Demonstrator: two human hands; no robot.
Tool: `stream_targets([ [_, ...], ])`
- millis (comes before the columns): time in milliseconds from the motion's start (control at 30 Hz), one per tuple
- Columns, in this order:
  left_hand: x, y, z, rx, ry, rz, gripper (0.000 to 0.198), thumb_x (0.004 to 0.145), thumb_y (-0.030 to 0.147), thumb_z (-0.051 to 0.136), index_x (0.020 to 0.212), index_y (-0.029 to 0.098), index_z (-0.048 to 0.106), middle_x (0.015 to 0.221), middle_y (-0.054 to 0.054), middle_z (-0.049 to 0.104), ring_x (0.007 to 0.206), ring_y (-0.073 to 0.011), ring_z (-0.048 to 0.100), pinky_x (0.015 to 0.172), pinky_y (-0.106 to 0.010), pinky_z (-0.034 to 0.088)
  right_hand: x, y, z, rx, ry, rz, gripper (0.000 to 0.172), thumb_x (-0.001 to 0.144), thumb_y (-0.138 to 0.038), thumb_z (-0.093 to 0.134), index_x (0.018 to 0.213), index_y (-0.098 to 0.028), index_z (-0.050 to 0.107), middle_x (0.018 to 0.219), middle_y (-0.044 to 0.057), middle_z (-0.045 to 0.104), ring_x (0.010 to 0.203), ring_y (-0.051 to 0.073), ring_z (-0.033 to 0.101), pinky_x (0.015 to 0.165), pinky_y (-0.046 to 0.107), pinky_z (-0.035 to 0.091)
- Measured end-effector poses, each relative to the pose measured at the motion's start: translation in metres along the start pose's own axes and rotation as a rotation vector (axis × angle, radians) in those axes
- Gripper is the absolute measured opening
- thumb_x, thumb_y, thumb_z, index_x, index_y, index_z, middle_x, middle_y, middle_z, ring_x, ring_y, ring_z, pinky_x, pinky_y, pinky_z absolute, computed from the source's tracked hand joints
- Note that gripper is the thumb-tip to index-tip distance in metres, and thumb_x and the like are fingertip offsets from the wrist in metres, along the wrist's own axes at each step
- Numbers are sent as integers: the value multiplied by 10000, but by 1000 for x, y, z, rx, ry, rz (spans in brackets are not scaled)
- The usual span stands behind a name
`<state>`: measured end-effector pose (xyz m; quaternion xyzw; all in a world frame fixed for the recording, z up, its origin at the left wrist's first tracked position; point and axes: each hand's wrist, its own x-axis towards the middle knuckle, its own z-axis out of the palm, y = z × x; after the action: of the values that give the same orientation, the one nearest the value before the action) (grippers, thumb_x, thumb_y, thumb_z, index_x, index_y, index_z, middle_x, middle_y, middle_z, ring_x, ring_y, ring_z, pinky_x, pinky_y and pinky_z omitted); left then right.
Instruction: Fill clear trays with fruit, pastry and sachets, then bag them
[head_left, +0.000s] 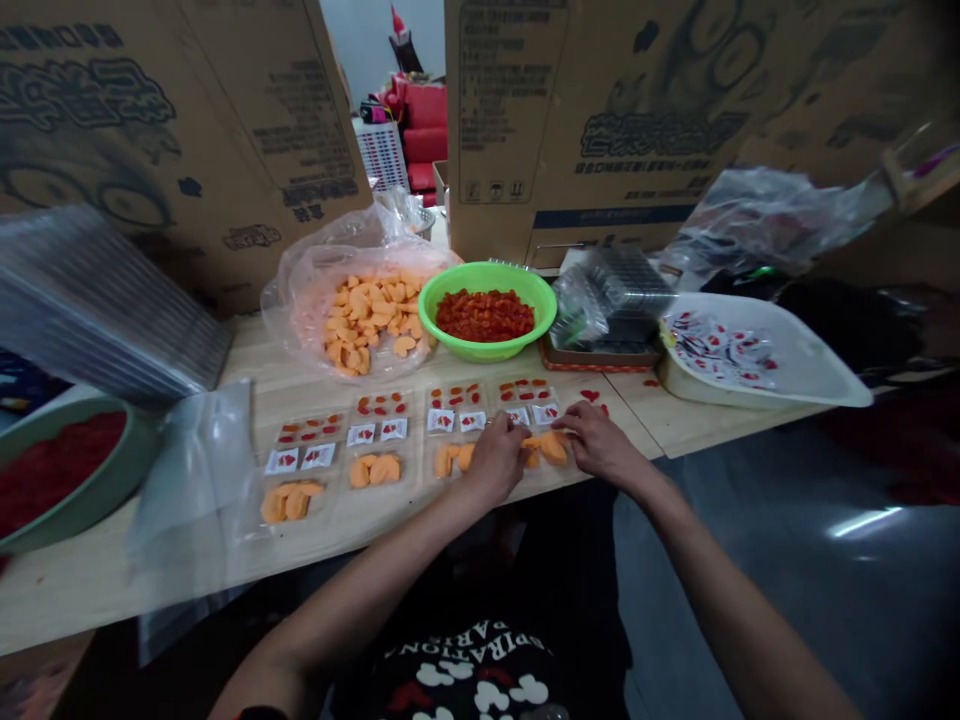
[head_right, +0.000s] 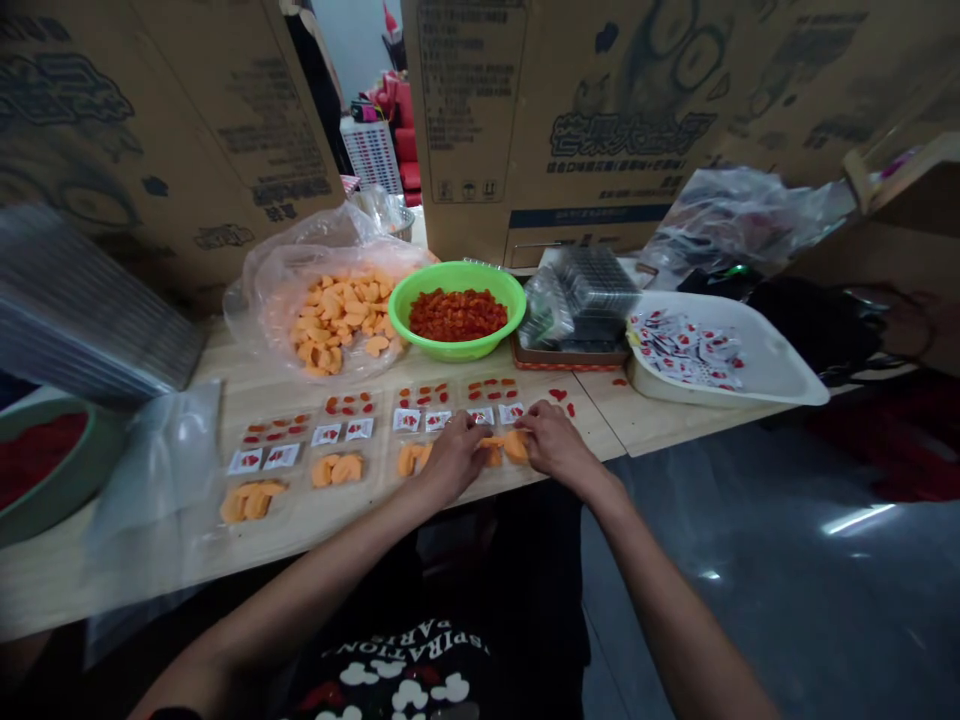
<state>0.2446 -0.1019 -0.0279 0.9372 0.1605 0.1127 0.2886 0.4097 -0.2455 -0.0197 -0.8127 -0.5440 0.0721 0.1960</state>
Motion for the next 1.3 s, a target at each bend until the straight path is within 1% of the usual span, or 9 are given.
stream_targets([
  [100, -6, -4, -1, 123, 0, 140, 177, 947, 190, 542, 1053, 174, 683, 1079, -95, 614, 1032, -232, 559, 912, -387, 489, -20, -2, 3, -30, 96, -50, 449, 792, -6, 443, 1125, -167, 698, 1128, 123, 612, 1050, 223, 593, 948, 347, 494],
  [233, -12, -7, 2, 236, -121, 306, 220, 994, 221, 471, 981, 164, 683, 1028, -104, 627, 1094, -251, 530, 956, -409, 470, -47, -24, 22, -80, -9, -136, 570, 709, 56, 419, 1199, -134, 640, 1211, 140, 604, 1122, 242, 568, 978, 372, 490],
  [433, -17, -3, 3, 315, -148, 272, 260, 1008, 209, 413, 1010, 133, 662, 1030, -119, 613, 1063, -258, 512, 943, -384, 477, -48, -50, 41, -78, 138, 2, 534, 799, 29, 397, 1274, -127, 586, 1210, 172, 595, 1102, 260, 564, 944, 406, 493],
  [567, -18, -1, 2, 330, -173, 266, 259, 1004, 199, 407, 1032, 132, 655, 1071, -124, 603, 1071, -263, 497, 958, -388, 472, -38, -51, 31, -215, 4, -117, 528, 760, 35, 441, 1229, -138, 611, 1216, 167, 579, 1121, 287, 528, 916, 405, 466],
  [667, -18, -1, 2, 334, -230, 256, 250, 981, 159, 420, 1107, 150, 637, 1123, -120, 592, 1098, -276, 481, 948, -395, 477, -34, -53, 30, -319, -57, -20, 383, 816, -9, 461, 1125, -125, 655, 1025, 156, 602, 935, 278, 560, 814, 386, 463],
  [733, -18, 1, 1, 332, -265, 252, 271, 963, 135, 432, 1161, 160, 615, 1159, -121, 583, 1109, -286, 473, 925, -401, 486, -34, -50, 32, -279, -7, 10, 327, 865, -50, 446, 1100, -118, 665, 991, 155, 604, 892, 264, 568, 804, 376, 473],
  [900, -25, 10, 0, 319, -269, 193, 266, 933, 86, 441, 1133, 147, 606, 1133, -130, 582, 1105, -289, 490, 919, -411, 491, -40, -17, 33, -40, 354, 221, 374, 882, -115, 403, 1167, -99, 645, 1084, 168, 648, 1007, 253, 622, 921, 387, 512],
  [1067, -31, 23, 5, 307, -173, 70, 275, 943, 91, 429, 1161, 138, 590, 1149, -133, 577, 1056, -271, 550, 864, -384, 516, -31, 8, 33, 169, 228, 315, 413, 854, -174, 424, 1198, -159, 652, 1117, 117, 708, 992, 231, 678, 933, 395, 545],
  [1300, -26, 25, 16, 304, -186, 162, 426, 979, 255, 472, 1356, 59, 493, 1309, -199, 574, 1222, -353, 527, 990, -502, 484, -1, 10, 38, 220, 232, 123, 452, 778, -160, 440, 1169, -179, 668, 1150, 112, 706, 1036, 224, 670, 962, 408, 542],
])
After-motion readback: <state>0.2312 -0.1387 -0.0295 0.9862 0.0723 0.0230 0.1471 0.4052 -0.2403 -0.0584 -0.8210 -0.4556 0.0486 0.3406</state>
